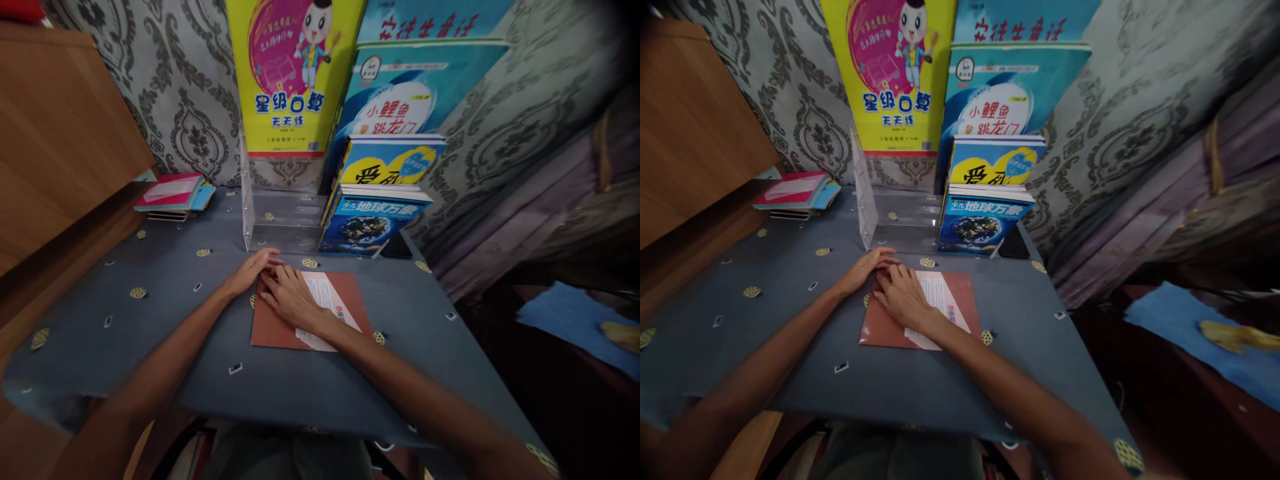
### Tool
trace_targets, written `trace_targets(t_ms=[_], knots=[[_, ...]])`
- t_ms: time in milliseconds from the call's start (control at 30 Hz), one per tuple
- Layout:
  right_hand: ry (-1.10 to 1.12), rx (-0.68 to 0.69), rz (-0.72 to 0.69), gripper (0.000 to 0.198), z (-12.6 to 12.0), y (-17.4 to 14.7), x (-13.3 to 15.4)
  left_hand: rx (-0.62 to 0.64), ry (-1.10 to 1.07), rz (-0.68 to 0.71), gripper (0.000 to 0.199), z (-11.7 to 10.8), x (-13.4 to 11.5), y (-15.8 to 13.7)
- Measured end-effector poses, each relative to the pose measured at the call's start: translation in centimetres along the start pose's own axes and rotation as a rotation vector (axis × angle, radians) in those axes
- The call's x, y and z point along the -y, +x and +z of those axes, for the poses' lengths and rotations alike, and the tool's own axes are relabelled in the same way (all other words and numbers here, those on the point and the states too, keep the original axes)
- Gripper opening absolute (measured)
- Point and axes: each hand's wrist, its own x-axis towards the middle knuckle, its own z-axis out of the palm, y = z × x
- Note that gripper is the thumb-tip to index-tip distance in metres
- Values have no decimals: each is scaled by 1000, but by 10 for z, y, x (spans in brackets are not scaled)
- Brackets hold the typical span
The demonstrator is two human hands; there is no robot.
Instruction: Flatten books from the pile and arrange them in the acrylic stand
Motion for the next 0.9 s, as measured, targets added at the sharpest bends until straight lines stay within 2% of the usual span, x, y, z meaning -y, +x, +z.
trace_targets(t_ms=[267,500,800,900], knots=[[19,-38,18,44,2,-5,-2,-27,157,22,57,2,-3,-2],[-31,17,62,38,-14,-23,-13,-16,230,28,56,5,-7,-4],[-106,9,217,34,-26,-71,-64,24,339,34,50,6,-15,-6],[-96,-47,286,34,-27,-90,-88,31,368,51,50,7,-17,-6]])
